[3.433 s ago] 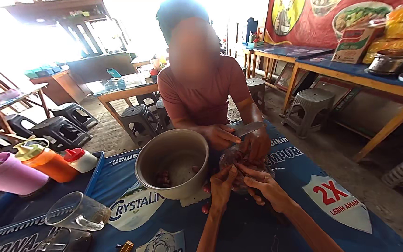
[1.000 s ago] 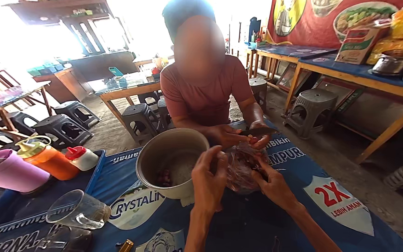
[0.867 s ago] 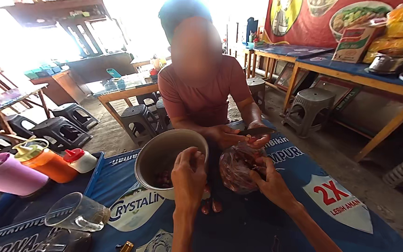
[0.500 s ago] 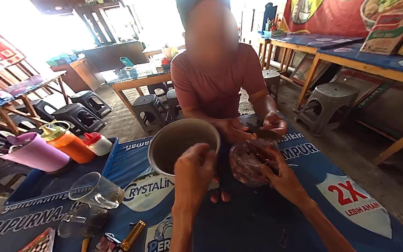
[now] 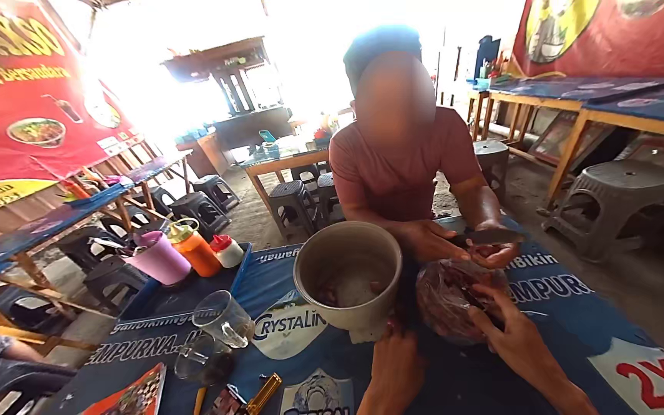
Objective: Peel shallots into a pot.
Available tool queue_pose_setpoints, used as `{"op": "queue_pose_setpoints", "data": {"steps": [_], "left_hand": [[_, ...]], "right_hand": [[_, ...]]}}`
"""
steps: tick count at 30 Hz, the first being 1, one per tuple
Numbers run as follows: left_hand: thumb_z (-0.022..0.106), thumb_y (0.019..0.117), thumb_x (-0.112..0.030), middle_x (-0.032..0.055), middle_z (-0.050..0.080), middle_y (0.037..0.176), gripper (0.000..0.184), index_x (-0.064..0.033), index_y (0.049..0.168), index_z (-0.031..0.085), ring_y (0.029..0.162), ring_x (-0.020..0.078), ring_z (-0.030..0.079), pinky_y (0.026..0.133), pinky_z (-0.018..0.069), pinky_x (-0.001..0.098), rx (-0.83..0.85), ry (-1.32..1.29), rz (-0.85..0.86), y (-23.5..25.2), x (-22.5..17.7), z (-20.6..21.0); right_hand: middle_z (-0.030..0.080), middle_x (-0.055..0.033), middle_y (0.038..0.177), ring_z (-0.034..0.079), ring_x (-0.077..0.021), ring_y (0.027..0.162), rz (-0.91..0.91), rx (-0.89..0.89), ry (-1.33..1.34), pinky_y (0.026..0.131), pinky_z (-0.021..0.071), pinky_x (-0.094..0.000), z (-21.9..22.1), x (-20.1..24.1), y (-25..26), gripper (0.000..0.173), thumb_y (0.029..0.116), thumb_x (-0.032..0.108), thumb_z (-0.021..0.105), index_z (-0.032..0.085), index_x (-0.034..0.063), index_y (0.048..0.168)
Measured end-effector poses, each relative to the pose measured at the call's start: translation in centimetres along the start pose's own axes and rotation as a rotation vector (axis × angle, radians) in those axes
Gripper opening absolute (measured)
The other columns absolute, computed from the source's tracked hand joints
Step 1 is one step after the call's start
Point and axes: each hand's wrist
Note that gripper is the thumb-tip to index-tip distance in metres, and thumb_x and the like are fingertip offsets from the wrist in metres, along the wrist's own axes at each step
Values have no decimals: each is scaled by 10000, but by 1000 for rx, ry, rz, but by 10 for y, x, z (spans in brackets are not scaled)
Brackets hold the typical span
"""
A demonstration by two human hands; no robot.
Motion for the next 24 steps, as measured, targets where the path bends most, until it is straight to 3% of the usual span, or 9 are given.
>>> {"op": "queue_pose_setpoints", "data": {"steps": [2, 5, 8, 14, 20, 24], "left_hand": [[684, 945, -212, 268, 625, 1281, 319, 50, 1126, 695, 1094, 397, 666, 931, 542, 522, -29, -176, -19, 3, 2, 2], [760, 890, -181, 163, 719, 987, 296, 41, 1073, 695, 876, 256, 706, 835, 577, 427, -188, -535, 21, 9, 5, 9], [734, 924, -138, 113, 728, 925, 262, 49, 1101, 690, 785, 157, 720, 752, 616, 331, -297, -929, 21, 20, 0, 12], [594, 1012, -46, 143, 737, 1022, 263, 108, 1221, 639, 879, 175, 738, 848, 621, 338, -301, -1510, -19, 46, -4, 38], [509, 1029, -15, 112, 727, 1045, 245, 95, 1218, 619, 896, 169, 728, 855, 612, 335, -234, -1701, -14, 45, -1, 51], [529, 1014, 2, 101, 725, 1038, 230, 80, 1200, 640, 912, 164, 719, 862, 605, 330, -230, -1745, -16, 45, 2, 51]], "right_hand": [[699, -149, 1011, 637, -182, 626, 10, -9, 18, 559, 551, -387, -1, 1, -1, 503, 986, 307, 580, 538, 52, 1417], [696, -140, 976, 620, -170, 602, -2, -30, 43, 542, 542, -379, -1, 1, -1, 490, 987, 308, 575, 551, 47, 1402], [693, -101, 952, 583, -112, 560, -37, -49, 62, 504, 518, -318, 0, 2, -2, 455, 1001, 328, 549, 587, 63, 1370], [627, 1, 751, 510, -50, 470, -28, 10, 193, 427, 464, -232, 2, 7, -7, 440, 1024, 355, 525, 593, 93, 1372], [608, 28, 722, 501, -47, 456, 82, 244, 425, 399, 449, -205, -3, 20, -14, 454, 1044, 247, 518, 524, 93, 1471], [619, 33, 743, 491, -44, 455, 162, 369, 472, 400, 438, -197, -1, 27, -17, 471, 1058, 215, 503, 485, 94, 1513]]}}
Point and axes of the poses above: each hand's wrist, its own y-axis towards the middle knuckle, its own z-axis out of the palm, x = y × z
